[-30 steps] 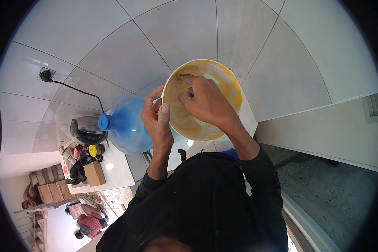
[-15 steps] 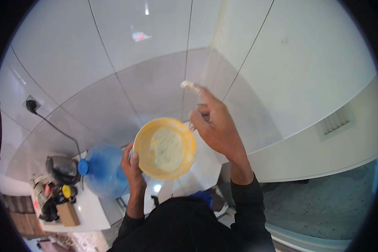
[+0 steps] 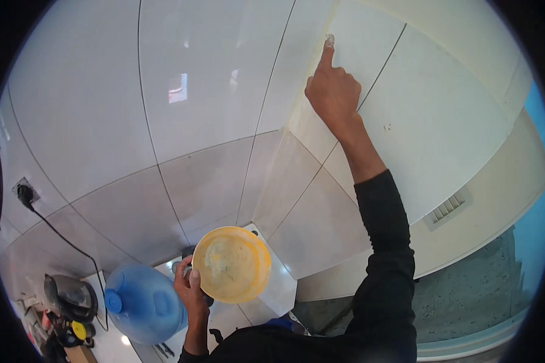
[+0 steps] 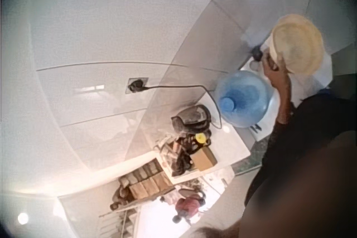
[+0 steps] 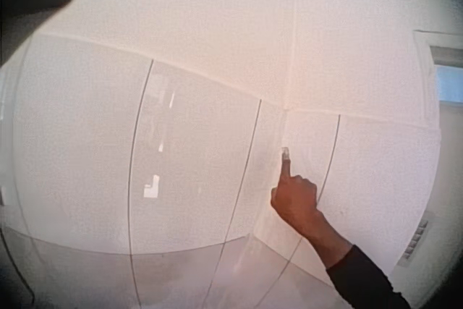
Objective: Apply grout or tile adhesive to the seams between wall tiles using fingers.
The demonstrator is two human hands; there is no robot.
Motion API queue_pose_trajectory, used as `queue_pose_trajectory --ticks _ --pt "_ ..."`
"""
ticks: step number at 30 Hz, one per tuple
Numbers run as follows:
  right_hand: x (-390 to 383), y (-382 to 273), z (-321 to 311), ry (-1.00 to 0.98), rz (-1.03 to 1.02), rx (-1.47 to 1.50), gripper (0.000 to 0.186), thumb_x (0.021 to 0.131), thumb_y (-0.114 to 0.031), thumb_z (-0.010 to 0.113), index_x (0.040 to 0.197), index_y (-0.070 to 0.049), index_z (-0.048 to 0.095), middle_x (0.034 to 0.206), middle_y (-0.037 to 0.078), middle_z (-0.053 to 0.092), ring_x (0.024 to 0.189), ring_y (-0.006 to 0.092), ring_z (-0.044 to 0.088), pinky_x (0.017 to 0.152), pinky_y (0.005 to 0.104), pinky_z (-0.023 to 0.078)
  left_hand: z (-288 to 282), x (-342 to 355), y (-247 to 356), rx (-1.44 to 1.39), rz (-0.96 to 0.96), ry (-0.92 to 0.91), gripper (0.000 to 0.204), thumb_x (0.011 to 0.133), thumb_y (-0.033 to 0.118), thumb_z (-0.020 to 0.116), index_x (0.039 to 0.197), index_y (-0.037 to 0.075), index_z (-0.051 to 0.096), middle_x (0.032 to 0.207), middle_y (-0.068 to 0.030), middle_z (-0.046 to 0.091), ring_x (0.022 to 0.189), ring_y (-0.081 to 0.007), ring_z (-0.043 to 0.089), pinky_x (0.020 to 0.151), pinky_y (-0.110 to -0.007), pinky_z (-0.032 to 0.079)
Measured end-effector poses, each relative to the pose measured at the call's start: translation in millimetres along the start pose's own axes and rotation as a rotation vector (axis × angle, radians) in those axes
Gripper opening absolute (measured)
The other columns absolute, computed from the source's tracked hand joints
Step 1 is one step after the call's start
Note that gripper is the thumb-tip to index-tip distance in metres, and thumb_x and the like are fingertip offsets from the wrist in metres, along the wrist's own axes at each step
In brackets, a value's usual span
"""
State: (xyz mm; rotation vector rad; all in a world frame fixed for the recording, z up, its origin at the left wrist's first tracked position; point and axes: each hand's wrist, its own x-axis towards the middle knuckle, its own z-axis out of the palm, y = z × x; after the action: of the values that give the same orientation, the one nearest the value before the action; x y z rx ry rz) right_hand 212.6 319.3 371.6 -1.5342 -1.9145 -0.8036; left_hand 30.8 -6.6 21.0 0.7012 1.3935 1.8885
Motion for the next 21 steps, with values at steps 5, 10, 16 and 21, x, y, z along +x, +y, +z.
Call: queue_pose_trajectory --ticks 5,10,16,21 --pt "35 -5 23 0.017 -0.004 -0.122 0.084 0.091 -0.015 0.061 0.164 0.008 0.026 0.08 0.023 0.074 0.071 0.0401 0.074 0.065 0.0519 0.058 1 15 -14 -0.026 -0.098 0.0 0.046 0.096 0.021 0.076 0.133 -0.002 0.06 0.12 -0.013 0.072 0.113 -0.0218 0.071 0.089 -0.035 0.058" --pt "30 -9 53 0.009 -0.081 -0.234 0.078 0.092 -0.009 0.058 0.159 0.016 0.03 0.079 0.021 0.075 0.068 0.0381 0.074 0.062 0.05 0.057 4 27 -15 -0.047 -0.216 -0.012 0.045 0.095 0.018 0.075 0.134 -0.001 0.06 0.119 -0.0152 0.073 0.111 -0.0221 0.071 0.089 -0.035 0.058" --pt "-2 -21 63 -0.173 -0.076 -0.323 0.077 0.091 -0.012 0.061 0.158 0.015 0.035 0.082 0.021 0.076 0.068 0.0374 0.074 0.062 0.0505 0.057 2 30 -24 -0.045 -0.203 -0.021 0.044 0.095 0.014 0.071 0.135 -0.001 0.059 0.121 -0.0157 0.073 0.114 -0.0223 0.07 0.092 -0.036 0.057" --pt "-8 -16 37 -0.072 -0.086 -0.322 0.08 0.09 -0.017 0.064 0.161 0.007 0.036 0.08 0.018 0.075 0.068 0.0354 0.075 0.06 0.0483 0.057 1 31 -28 -0.018 -0.188 -0.008 0.045 0.093 0.011 0.071 0.134 -0.001 0.06 0.121 -0.0145 0.072 0.115 -0.0228 0.07 0.096 -0.037 0.056"
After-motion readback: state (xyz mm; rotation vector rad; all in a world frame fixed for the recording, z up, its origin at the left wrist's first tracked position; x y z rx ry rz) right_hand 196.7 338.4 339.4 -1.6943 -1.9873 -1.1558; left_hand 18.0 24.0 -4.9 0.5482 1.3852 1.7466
